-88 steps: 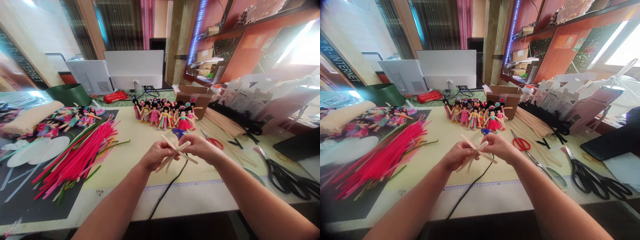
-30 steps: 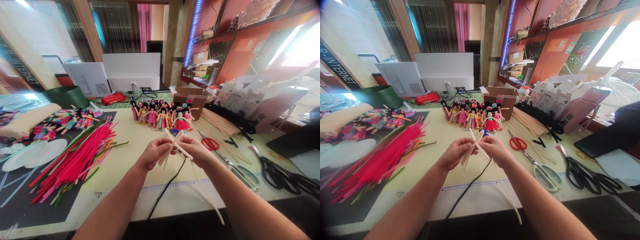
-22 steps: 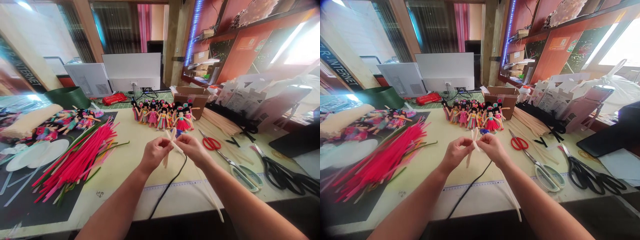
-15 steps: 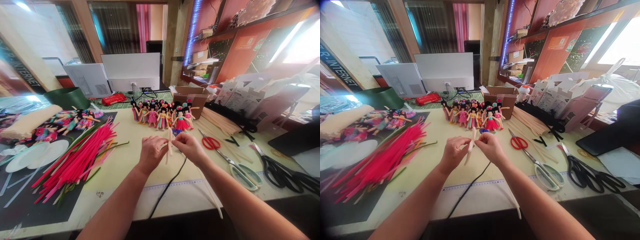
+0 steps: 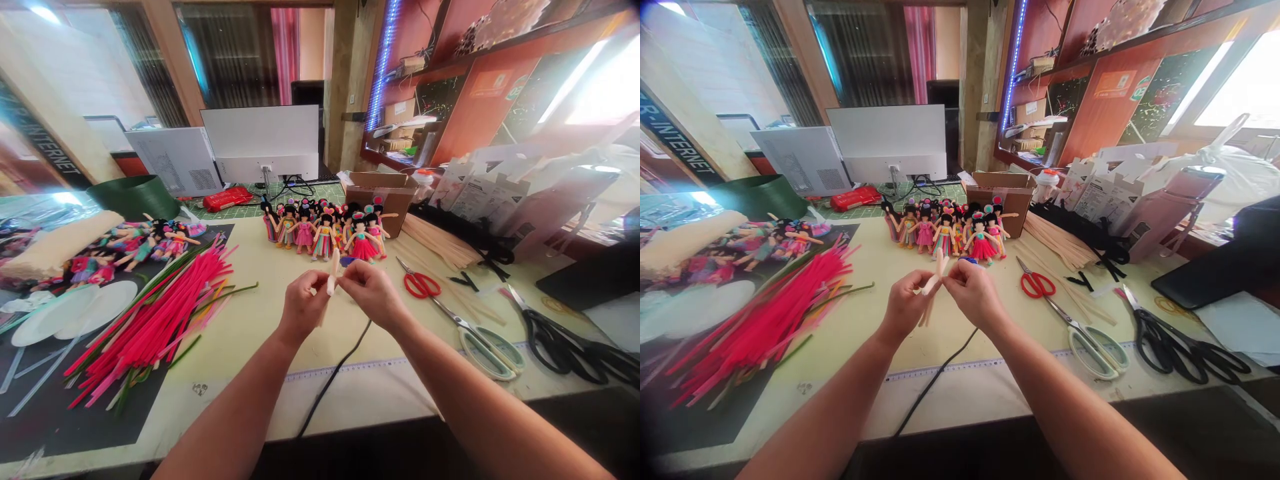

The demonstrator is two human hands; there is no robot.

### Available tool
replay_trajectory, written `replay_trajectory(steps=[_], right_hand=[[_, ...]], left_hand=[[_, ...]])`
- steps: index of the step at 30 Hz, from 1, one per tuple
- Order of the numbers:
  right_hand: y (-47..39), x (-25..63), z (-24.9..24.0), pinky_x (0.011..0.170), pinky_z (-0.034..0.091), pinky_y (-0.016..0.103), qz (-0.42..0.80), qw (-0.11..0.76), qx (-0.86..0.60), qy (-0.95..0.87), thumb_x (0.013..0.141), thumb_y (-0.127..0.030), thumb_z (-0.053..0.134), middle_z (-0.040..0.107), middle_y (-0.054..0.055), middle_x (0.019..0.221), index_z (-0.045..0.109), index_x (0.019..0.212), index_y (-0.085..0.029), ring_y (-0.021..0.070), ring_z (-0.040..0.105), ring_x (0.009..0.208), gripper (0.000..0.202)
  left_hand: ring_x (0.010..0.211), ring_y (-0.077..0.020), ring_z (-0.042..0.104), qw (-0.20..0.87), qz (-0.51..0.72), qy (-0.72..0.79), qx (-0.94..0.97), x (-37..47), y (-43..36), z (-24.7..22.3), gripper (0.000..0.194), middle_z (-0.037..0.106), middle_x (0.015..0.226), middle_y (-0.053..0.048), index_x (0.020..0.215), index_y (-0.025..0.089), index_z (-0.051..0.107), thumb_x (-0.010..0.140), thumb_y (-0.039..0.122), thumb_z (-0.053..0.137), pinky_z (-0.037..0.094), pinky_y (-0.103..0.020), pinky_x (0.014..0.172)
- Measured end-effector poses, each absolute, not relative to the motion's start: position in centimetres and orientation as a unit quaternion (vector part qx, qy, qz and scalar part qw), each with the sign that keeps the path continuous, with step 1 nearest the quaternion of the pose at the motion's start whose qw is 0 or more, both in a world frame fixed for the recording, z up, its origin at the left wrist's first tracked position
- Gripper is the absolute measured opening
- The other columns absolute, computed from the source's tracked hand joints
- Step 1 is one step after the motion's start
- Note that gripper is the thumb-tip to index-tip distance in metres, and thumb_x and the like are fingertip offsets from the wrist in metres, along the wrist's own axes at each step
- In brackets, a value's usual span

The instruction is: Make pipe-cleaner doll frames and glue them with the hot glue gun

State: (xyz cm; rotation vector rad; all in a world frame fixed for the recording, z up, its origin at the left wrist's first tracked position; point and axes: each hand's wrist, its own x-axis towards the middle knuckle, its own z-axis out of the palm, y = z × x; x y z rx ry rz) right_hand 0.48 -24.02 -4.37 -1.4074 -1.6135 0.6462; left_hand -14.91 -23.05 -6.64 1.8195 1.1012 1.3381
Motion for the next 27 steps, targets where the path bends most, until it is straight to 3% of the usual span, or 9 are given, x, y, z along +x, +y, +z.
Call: replay_trajectory(steps=[5, 10, 15, 20, 24, 27], right_hand=[[-24.0, 0.2, -4.3, 0.049, 0.028, 0.024, 0.318, 0.465, -0.545, -0.621, 0.076, -0.035, 0.062, 0.045, -0.005, 0.058, 0.052, 0.065, -0.019, 0.009, 0.036, 0.054, 0.022], [-23.8, -0.2, -4.4, 0.041, 0.018, 0.023, 0.494, 0.499, -0.511, -0.496, 0.071, -0.041, 0.069, 0.042, -0.006, 0.052, 0.057, 0.069, -0.018, 0.0059, 0.03, 0.044, 0.026], [-23.9, -0.3, -4.3, 0.04, 0.011, 0.022, 0.605, 0.504, -0.433, -0.438, 0.066, -0.037, 0.075, 0.055, -0.003, 0.063, 0.062, 0.075, -0.016, 0.0015, 0.026, 0.041, 0.027], [-24.0, -0.3, -4.5, 0.04, 0.01, 0.021, 0.641, 0.516, -0.405, -0.4, 0.066, -0.034, 0.076, 0.055, -0.003, 0.061, 0.062, 0.075, -0.015, 0.0006, 0.025, 0.041, 0.026], [-23.9, -0.5, -5.0, 0.04, 0.01, 0.021, 0.637, 0.519, -0.419, -0.386, 0.064, -0.034, 0.076, 0.054, -0.003, 0.059, 0.06, 0.075, -0.016, 0.0021, 0.025, 0.041, 0.027], [-24.0, -0.7, -5.1, 0.04, 0.011, 0.021, 0.625, 0.518, -0.427, -0.399, 0.066, -0.035, 0.075, 0.055, -0.002, 0.056, 0.06, 0.078, -0.016, 0.0047, 0.033, 0.043, 0.026]], left_hand=[[0.068, -0.0115, 0.053, 0.371, 0.518, 0.408, 0.654, -15.0, -23.2, -6.6, 0.017, 0.062, 0.074, 0.0, 0.084, 0.016, 0.065, 0.085, 0.032, 0.057, 0.041, -0.022, 0.064], [0.068, -0.0116, 0.052, 0.424, 0.531, 0.383, 0.626, -14.8, -23.1, -6.8, 0.018, 0.059, 0.07, 0.0, 0.083, 0.016, 0.064, 0.085, 0.032, 0.058, 0.041, -0.022, 0.064], [0.07, -0.0125, 0.055, 0.568, 0.551, 0.328, 0.516, -14.0, -22.6, -7.3, 0.023, 0.063, 0.072, -0.002, 0.079, 0.014, 0.066, 0.08, 0.037, 0.064, 0.044, -0.024, 0.068], [0.066, -0.0116, 0.057, 0.666, 0.52, 0.32, 0.429, -13.8, -22.5, -7.1, 0.027, 0.063, 0.067, -0.003, 0.074, 0.012, 0.068, 0.074, 0.038, 0.07, 0.044, -0.024, 0.067], [0.066, -0.0113, 0.057, 0.664, 0.511, 0.321, 0.442, -13.8, -22.6, -7.1, 0.028, 0.064, 0.07, -0.003, 0.08, 0.011, 0.067, 0.072, 0.037, 0.073, 0.045, -0.025, 0.067], [0.064, -0.0118, 0.059, 0.634, 0.522, 0.325, 0.469, -13.8, -22.6, -7.3, 0.03, 0.064, 0.069, -0.001, 0.083, 0.012, 0.062, 0.072, 0.037, 0.073, 0.047, -0.026, 0.065]])
